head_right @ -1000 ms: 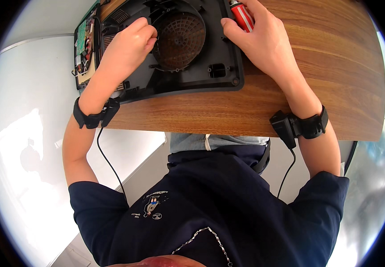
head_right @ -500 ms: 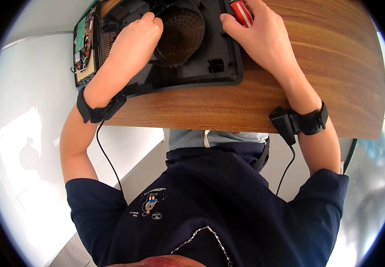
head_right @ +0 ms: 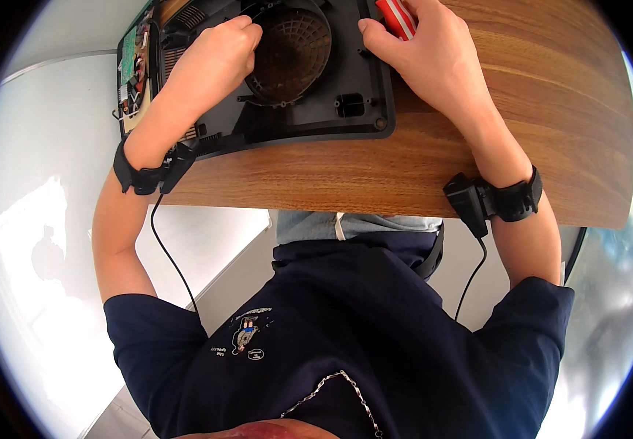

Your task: The person uses a screwdriver to remove screws from the back of a black electronic device, flips it over, and continues unscrewing components. They remove a circular fan grille and handle a green circuit board, placing parts on the table.

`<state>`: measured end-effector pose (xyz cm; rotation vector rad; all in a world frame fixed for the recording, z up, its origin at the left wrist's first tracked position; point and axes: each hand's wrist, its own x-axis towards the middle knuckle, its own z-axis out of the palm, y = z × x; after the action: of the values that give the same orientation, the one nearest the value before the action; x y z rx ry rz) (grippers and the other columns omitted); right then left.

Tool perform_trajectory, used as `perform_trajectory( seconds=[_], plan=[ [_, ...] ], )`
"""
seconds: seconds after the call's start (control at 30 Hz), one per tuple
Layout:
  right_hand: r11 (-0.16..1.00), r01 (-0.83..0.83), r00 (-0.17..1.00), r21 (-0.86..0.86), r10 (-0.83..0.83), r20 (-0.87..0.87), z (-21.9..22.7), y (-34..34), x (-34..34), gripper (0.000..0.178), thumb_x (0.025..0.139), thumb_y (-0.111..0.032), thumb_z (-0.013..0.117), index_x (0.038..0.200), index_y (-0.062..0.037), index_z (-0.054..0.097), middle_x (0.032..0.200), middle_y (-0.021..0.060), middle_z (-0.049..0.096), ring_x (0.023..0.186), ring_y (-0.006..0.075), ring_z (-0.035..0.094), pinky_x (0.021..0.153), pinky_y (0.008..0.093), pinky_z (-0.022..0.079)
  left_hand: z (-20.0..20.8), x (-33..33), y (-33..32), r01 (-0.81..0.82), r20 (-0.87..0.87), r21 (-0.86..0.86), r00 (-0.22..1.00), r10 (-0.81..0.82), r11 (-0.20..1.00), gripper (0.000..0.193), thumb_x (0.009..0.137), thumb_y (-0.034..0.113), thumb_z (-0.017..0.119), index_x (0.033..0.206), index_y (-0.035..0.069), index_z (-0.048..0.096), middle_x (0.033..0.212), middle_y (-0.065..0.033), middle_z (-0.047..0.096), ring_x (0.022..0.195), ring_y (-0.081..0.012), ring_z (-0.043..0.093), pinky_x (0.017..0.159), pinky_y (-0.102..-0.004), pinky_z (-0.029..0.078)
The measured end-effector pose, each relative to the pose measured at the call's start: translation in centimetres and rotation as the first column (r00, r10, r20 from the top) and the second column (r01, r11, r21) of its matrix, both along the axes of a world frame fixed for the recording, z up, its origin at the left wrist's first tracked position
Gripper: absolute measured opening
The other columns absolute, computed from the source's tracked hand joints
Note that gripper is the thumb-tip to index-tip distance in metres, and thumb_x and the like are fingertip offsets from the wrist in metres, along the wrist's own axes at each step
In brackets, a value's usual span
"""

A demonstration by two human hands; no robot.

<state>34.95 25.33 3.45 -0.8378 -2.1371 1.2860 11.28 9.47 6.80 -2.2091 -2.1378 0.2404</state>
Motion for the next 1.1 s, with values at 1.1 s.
perform_trajectory(
  seconds=[1.1],
  plan=[
    [0.998, -0.007, 0.998, -0.055, 0.011, 0.057, 1.0, -0.1, 0.1, 0.043, 0.087, -0.023, 0.074, 0.118, 0.0044, 0.063, 0.095, 0.0208, 0.069, 0.085, 0.0303, 0.068, 0.079, 0.0389, 0.054, 0.2, -0.9, -1.6, 0.02, 0.094, 0.064, 0.995, -0.026, 0.998, 0.013, 0.084, -0.003, 0.071, 0.095, 0.0, 0.065, 0.09, -0.0138, 0.059, 0.081, -0.0301, 0.069, 0.07, -0.04, 0.056]
  ],
)
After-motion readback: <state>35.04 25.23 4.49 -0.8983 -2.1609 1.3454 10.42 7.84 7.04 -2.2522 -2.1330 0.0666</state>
